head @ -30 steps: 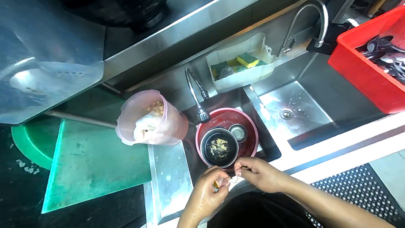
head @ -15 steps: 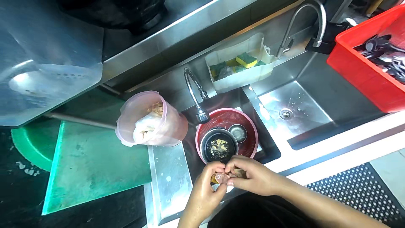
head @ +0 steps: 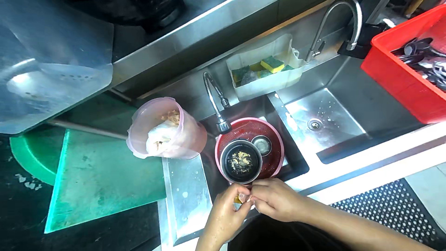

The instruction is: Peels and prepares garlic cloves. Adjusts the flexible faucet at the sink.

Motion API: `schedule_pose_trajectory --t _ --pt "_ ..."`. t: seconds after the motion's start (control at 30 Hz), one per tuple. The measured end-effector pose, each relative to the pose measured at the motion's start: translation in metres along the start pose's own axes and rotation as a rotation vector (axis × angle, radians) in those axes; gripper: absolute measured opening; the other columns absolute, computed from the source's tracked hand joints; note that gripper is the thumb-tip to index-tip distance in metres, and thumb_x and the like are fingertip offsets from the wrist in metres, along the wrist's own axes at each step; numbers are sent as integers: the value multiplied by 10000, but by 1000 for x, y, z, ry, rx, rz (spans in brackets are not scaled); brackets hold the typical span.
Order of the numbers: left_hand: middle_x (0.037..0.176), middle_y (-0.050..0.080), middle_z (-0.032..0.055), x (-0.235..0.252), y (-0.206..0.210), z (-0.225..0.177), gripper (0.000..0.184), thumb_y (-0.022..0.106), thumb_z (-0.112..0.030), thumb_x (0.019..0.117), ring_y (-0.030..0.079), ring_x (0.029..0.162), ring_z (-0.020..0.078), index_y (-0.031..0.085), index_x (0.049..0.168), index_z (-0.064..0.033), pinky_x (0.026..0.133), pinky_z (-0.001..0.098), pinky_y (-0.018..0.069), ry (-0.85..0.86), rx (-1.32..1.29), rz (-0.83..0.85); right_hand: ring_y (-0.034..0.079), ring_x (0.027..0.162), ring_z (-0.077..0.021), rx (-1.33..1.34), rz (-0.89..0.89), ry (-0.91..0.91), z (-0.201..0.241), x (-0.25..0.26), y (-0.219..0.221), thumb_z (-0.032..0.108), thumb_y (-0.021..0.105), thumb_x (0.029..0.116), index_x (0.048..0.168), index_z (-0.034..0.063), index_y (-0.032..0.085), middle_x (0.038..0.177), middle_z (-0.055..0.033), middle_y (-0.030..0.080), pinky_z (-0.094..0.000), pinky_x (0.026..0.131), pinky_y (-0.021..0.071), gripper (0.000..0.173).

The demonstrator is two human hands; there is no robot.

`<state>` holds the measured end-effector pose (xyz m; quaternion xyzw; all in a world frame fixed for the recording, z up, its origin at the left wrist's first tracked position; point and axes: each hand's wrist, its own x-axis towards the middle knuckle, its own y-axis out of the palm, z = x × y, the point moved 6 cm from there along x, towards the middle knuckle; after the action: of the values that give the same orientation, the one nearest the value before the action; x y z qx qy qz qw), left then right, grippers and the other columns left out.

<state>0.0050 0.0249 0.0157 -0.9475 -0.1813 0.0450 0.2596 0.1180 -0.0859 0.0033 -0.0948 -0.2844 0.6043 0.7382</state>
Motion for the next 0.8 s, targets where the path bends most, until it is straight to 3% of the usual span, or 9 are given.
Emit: schedule_pose_trajectory --t 0.17,0.23,0.3,0.37,0.43,0.57,0.63,0.8 --pt "993 736 38 0 2 3 170 793 -83 856 706 836 128 680 983 -99 725 273 608 -47 -262 -39 609 729 -136 196 -339 145 -19 -7 -3 119 498 989 765 38 609 742 -70 601 -295 674 522 263" --pt "982 726 68 -1 2 5 201 796 -42 842 693 825 136 659 987 -70 719 272 592 -69 -392 -41 549 648 -48 349 -424 327 -33 -7 -13 124 481 993 762 74 617 687 9 555 -225 609 481 273" --pt "965 708 85 -3 1 8 218 783 -41 860 682 793 142 642 1025 -58 702 281 590 -79 -519 -14 418 538 -28 626 -333 478 -42 -5 -15 231 437 1053 775 146 556 612 71 428 -221 522 364 314" --pt "976 700 88 -4 1 11 221 773 -79 891 693 778 147 633 1062 -71 694 294 611 -71 -621 36 387 530 -21 804 -206 476 -39 -2 -13 349 418 1091 777 175 525 612 93 402 -213 514 340 374" --pt "1003 701 78 -3 2 10 213 762 -108 913 701 784 143 631 1079 -95 694 297 620 -60 -696 73 402 544 -15 812 -117 476 -33 0 -11 369 423 1099 811 159 557 648 86 442 -202 514 345 380" --pt "1027 685 55 2 2 8 217 758 -108 913 682 840 129 636 1091 -120 729 292 602 -18 -703 70 499 600 -30 873 5 506 -24 2 -2 277 463 1092 1099 115 623 857 30 596 -195 521 424 228" --pt "1022 691 54 3 -1 7 230 771 -75 894 675 880 124 652 1088 -103 766 277 588 18 -604 35 529 616 -35 874 29 504 -22 1 0 241 531 1065 1172 113 624 905 19 634 -202 527 441 191" --pt "1052 692 70 3 -6 7 193 806 -85 871 685 962 168 717 1041 -113 821 304 607 73 -457 -42 576 679 -26 770 44 491 -18 -2 -5 208 616 1019 1163 99 681 943 18 673 -200 584 482 192"
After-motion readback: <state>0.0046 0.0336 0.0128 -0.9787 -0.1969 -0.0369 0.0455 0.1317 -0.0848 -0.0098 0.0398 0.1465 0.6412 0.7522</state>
